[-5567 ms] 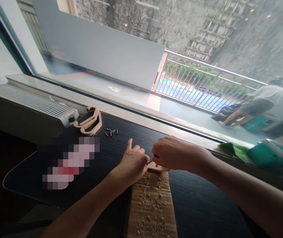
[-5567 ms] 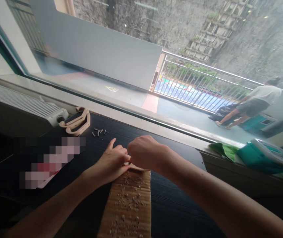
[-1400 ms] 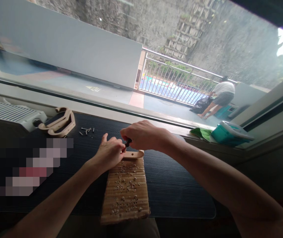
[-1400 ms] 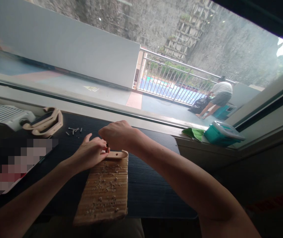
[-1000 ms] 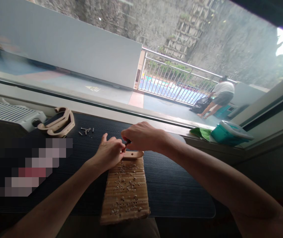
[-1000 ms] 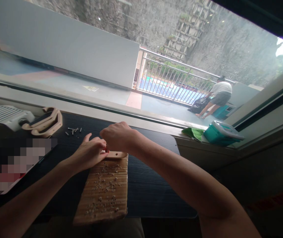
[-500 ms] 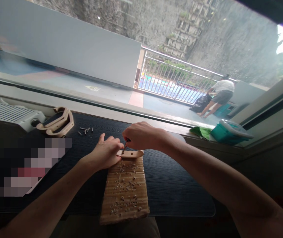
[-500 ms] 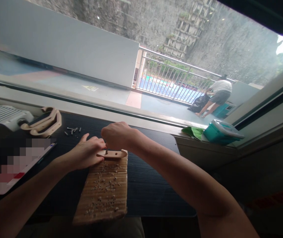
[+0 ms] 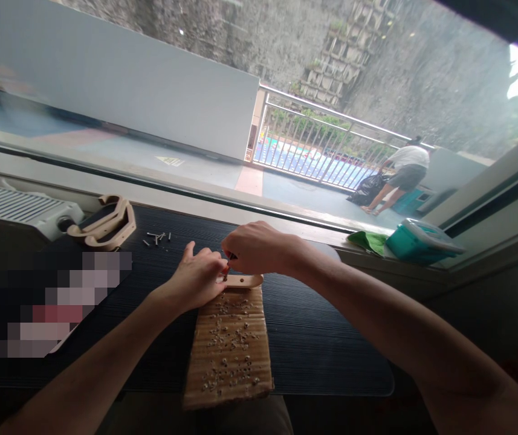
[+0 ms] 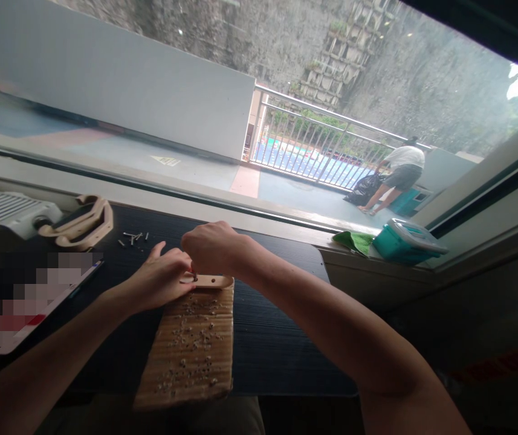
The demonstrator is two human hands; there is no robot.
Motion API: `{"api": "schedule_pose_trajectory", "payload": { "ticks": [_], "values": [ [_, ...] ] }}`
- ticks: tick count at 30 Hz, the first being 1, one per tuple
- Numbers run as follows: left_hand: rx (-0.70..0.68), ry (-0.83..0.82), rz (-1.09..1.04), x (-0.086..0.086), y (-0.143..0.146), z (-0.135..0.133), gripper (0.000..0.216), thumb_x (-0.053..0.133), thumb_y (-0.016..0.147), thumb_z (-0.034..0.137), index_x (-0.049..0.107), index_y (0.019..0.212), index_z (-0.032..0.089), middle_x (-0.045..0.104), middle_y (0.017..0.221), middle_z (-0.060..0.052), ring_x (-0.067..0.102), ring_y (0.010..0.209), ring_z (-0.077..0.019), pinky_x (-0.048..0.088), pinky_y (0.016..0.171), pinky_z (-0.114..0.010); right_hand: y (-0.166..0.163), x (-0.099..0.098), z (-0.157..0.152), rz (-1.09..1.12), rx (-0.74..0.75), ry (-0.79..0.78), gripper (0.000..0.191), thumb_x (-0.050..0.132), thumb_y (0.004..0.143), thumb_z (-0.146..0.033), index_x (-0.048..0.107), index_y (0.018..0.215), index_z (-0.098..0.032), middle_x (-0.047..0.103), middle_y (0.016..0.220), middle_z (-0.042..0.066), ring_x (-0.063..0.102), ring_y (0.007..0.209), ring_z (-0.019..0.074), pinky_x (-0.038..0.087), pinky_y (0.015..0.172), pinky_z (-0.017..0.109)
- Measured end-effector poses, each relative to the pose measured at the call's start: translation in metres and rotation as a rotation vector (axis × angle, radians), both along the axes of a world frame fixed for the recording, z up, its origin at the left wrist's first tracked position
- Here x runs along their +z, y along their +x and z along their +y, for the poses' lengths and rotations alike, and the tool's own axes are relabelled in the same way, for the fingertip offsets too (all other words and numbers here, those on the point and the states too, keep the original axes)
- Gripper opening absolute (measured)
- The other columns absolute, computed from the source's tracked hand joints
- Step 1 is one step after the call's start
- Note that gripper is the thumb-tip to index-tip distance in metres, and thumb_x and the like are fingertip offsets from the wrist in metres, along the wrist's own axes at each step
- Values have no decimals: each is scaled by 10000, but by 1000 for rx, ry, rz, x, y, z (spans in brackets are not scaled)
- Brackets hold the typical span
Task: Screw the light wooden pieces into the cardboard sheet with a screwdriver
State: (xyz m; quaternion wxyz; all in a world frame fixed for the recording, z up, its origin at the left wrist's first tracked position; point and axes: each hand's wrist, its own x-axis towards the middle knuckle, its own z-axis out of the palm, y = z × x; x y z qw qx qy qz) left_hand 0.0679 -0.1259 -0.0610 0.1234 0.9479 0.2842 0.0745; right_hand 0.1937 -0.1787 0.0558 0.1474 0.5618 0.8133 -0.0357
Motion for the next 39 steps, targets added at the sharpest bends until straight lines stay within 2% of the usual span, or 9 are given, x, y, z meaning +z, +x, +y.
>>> {"api": "schedule_pose_trajectory", "payload": {
  "ticks": [5,11,15,18,22,26,31,35,39],
  "values": [
    [3,-3,-10,1,1,-1,102,592,753,209,671,691,220,685,842,-51,573,980,-284,152,1034,-657,-1,0,0,-5,-6,-6,174,541,773,-174,694,854,-150,694,797,79,565,686,143,281,531,259],
    [15,45,9,1,4,-5,143,554,793,207,690,751,212,702,872,-62,586,977,-270,174,1048,-632,-2,-3,1,-3,-15,-32,178,554,782,-195,703,867,-149,695,802,83,574,718,155,291,531,258],
    [28,59,-3,2,5,-7,192,529,811,203,680,693,206,704,840,-50,595,933,-241,177,1061,-611,0,-2,0,-2,-19,-43,245,559,777,-185,682,988,-171,701,892,74,583,770,161,296,549,259],
    [25,51,-8,3,6,-7,199,526,808,195,676,677,212,704,829,-37,595,925,-229,177,1064,-605,1,0,-1,8,1,-26,241,552,776,-160,685,976,-184,700,942,58,581,786,155,296,556,260],
    [32,57,10,2,7,-6,230,518,815,205,666,638,202,706,815,-48,599,929,-240,176,1065,-607,1,-4,2,11,3,-26,198,553,775,-173,707,899,-162,703,887,74,576,759,153,298,547,260],
    [48,60,11,1,8,-6,189,510,808,180,691,763,207,709,855,-58,602,940,-245,182,1060,-613,2,-7,4,35,-37,-17,208,545,794,-239,709,891,-155,695,807,78,572,728,157,299,540,265],
    [13,60,0,1,6,-6,209,515,808,195,691,697,214,709,855,-48,595,935,-241,161,1054,-629,3,2,-1,30,-33,-44,301,588,761,-231,669,1048,-192,700,900,56,582,780,166,295,555,268],
    [18,47,6,3,6,-7,252,504,808,187,666,616,209,707,788,-30,595,912,-229,160,1057,-625,1,3,-5,28,-2,-26,211,542,794,-156,696,936,-176,701,893,58,580,772,152,283,548,269],
    [43,50,1,4,8,-9,212,500,803,164,685,712,214,711,817,-41,599,910,-234,179,1045,-636,2,-7,-4,50,5,16,210,490,845,-172,695,893,-157,699,860,69,578,739,145,270,528,270]
  ]
}}
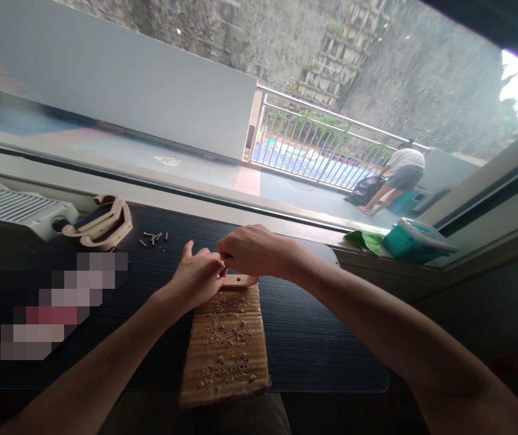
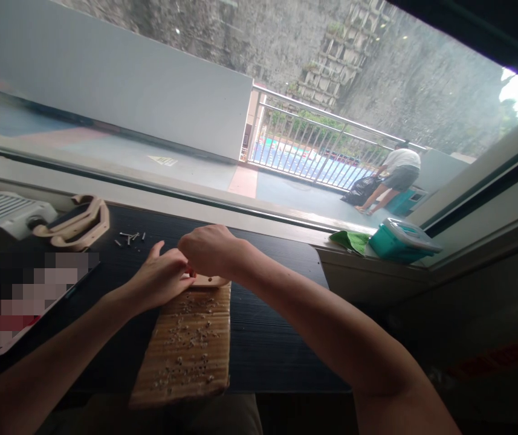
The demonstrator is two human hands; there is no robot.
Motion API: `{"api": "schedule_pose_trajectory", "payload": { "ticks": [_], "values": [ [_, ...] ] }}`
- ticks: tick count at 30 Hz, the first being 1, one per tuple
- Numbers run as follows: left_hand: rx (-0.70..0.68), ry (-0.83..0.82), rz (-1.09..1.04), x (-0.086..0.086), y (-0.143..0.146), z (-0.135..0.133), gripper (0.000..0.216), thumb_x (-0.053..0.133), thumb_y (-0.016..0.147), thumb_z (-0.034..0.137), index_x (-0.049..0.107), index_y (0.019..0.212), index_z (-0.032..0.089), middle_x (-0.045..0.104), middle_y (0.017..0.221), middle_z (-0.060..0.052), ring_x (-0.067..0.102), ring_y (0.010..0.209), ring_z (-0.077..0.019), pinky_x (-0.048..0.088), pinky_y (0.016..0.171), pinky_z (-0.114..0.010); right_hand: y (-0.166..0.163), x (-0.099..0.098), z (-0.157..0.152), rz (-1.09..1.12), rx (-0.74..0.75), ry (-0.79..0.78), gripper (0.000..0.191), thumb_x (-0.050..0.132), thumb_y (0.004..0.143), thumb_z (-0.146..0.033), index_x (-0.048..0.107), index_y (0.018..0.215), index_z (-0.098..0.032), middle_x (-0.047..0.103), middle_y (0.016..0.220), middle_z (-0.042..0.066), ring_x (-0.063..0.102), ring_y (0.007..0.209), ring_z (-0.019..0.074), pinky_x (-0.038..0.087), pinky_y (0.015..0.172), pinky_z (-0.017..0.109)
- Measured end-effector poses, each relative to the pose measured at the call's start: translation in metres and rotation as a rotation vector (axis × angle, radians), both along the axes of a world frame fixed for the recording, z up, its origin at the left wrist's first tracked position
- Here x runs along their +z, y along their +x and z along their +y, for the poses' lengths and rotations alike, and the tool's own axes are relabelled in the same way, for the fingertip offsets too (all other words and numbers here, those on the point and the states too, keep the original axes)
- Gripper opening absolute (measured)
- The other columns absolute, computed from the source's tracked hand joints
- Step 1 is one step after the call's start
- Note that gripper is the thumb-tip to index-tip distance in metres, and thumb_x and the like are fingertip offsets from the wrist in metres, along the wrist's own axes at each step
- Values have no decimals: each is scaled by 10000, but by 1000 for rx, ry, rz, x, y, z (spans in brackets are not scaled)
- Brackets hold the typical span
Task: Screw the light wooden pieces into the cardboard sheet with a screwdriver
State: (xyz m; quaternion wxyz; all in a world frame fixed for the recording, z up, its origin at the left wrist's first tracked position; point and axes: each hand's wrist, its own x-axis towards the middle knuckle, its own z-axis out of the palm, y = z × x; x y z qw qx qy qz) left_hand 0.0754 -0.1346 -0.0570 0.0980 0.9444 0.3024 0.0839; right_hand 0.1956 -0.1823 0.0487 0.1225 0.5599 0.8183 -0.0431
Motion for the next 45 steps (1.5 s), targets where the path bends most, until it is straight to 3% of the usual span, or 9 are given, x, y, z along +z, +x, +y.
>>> {"api": "schedule_pose_trajectory", "payload": {
  "ticks": [4,9,17,22,27,33,39,45],
  "values": [
    [-5,22,7,-1,0,-1,205,501,806,167,688,730,206,709,827,-50,598,920,-237,189,1042,-637,3,0,-2,-10,-23,7,209,527,829,-216,687,957,-175,700,871,64,585,753,153,272,538,269],
    [-13,28,17,-1,-1,-1,235,497,808,161,660,643,196,699,784,-39,599,873,-218,193,1043,-633,2,7,-5,-37,8,10,244,533,791,-115,694,960,-185,697,982,50,591,815,152,269,541,266],
    [9,42,41,-1,0,-2,200,494,816,178,684,755,180,701,822,-65,604,886,-238,212,1041,-630,3,-3,2,-50,-42,47,173,543,811,-209,701,865,-166,705,819,57,587,722,149,254,507,268],
    [-4,13,33,-1,-1,0,230,500,811,177,682,674,202,708,806,-46,603,917,-238,190,1051,-623,1,5,-2,-58,-13,23,198,565,794,-174,691,946,-185,709,891,39,592,752,149,251,509,265],
    [-2,21,15,-3,0,1,204,500,812,173,680,717,193,706,805,-52,608,913,-240,205,1043,-627,-1,2,-1,-40,8,14,161,555,809,-139,701,875,-157,710,884,52,586,757,143,254,510,262],
    [23,47,19,-5,0,0,193,503,810,162,681,738,180,699,813,-67,613,905,-255,228,1029,-634,1,-2,2,-29,-41,28,169,546,829,-222,695,884,-163,705,839,59,583,730,147,261,515,269],
    [3,47,18,-4,-1,1,203,514,805,158,678,690,189,702,826,-58,608,909,-245,204,1043,-628,-1,6,-3,-48,-4,30,186,567,807,-161,681,953,-165,696,965,55,592,795,152,246,507,267],
    [21,35,35,-2,1,-2,229,498,812,153,667,662,181,696,819,-66,605,901,-237,195,1049,-625,0,-2,0,-24,6,23,162,553,820,-141,696,897,-137,692,942,70,583,760,140,251,503,265]
  ]
}}
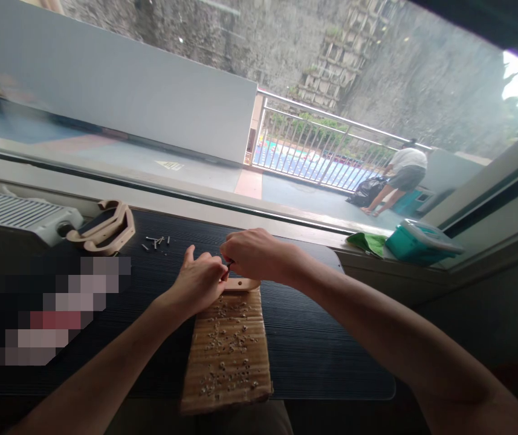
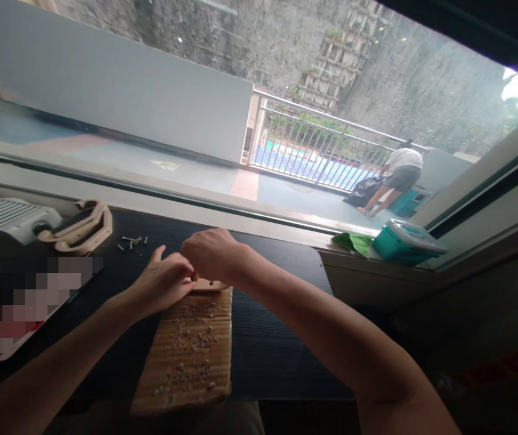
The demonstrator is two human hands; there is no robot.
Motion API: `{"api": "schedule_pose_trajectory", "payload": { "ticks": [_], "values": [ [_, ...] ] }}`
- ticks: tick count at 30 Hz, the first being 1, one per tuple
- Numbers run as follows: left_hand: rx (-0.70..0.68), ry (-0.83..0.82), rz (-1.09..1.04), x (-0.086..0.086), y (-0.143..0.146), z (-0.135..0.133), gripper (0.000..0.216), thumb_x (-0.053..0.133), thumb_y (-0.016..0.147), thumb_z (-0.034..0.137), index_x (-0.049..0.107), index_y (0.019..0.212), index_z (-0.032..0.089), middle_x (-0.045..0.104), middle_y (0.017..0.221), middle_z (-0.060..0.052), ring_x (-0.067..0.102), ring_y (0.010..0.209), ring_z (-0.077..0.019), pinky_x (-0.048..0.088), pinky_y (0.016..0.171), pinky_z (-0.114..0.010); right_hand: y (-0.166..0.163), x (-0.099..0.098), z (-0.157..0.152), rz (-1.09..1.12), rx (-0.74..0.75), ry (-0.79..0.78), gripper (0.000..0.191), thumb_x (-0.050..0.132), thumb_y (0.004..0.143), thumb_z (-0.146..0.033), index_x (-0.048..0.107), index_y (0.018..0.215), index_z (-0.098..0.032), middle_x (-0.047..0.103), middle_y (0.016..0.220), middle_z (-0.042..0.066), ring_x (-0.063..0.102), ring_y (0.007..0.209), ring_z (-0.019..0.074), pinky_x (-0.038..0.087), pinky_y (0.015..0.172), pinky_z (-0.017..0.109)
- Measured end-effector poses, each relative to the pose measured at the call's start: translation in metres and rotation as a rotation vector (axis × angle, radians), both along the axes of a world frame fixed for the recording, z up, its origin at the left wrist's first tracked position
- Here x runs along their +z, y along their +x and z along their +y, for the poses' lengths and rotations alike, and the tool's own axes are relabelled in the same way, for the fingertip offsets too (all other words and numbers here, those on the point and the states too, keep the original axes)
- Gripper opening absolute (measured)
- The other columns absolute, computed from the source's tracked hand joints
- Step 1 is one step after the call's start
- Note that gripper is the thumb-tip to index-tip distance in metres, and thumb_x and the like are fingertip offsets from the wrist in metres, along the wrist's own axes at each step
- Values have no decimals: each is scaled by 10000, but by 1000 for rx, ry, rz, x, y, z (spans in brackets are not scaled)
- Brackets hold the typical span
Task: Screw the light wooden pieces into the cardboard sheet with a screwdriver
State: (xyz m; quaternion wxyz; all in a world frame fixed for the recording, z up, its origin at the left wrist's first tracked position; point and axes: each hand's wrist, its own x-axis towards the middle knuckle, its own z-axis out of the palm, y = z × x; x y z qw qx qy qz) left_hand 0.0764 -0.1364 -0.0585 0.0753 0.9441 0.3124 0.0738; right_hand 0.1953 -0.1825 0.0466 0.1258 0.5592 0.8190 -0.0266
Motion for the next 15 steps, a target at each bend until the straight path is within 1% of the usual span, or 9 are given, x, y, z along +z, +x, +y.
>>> {"api": "schedule_pose_trajectory", "payload": {
  "ticks": [4,6,9,12,13,15],
  "values": [
    [6,3,-1,-2,0,1,208,483,823,168,680,758,193,701,849,-61,602,926,-239,205,1050,-620,1,-5,3,19,-24,-12,166,542,823,-176,702,847,-137,701,865,70,580,731,151,255,506,271],
    [1,3,-10,-3,0,2,211,475,824,170,683,822,201,702,866,-66,598,945,-248,213,1042,-626,4,-4,3,66,-28,-11,178,549,816,-203,695,897,-141,702,865,72,574,729,154,268,516,267],
    [-13,-17,-29,-3,-1,3,209,475,815,171,682,819,199,700,880,-76,592,953,-258,197,1040,-640,12,-2,2,247,-4,-13,250,563,778,-202,661,1003,-151,690,895,61,553,735,138,316,558,247],
    [-13,-49,-38,-2,-2,4,207,477,808,176,677,763,206,699,864,-64,591,947,-251,169,1052,-643,21,-5,-1,443,9,18,202,513,781,-168,657,922,-150,666,845,40,521,689,106,340,585,226],
    [-16,-53,-37,-3,-3,4,208,479,804,173,679,762,211,699,868,-59,590,954,-249,164,1055,-641,23,-8,-3,490,3,41,187,501,790,-169,655,894,-150,658,824,35,513,672,100,341,586,223],
    [-31,-55,-37,-3,-7,5,197,496,785,170,685,807,222,695,911,-55,583,987,-253,160,1059,-639,25,-16,-6,558,-19,99,180,503,804,-182,648,906,-153,651,806,29,508,661,98,343,591,221]
  ]
}}
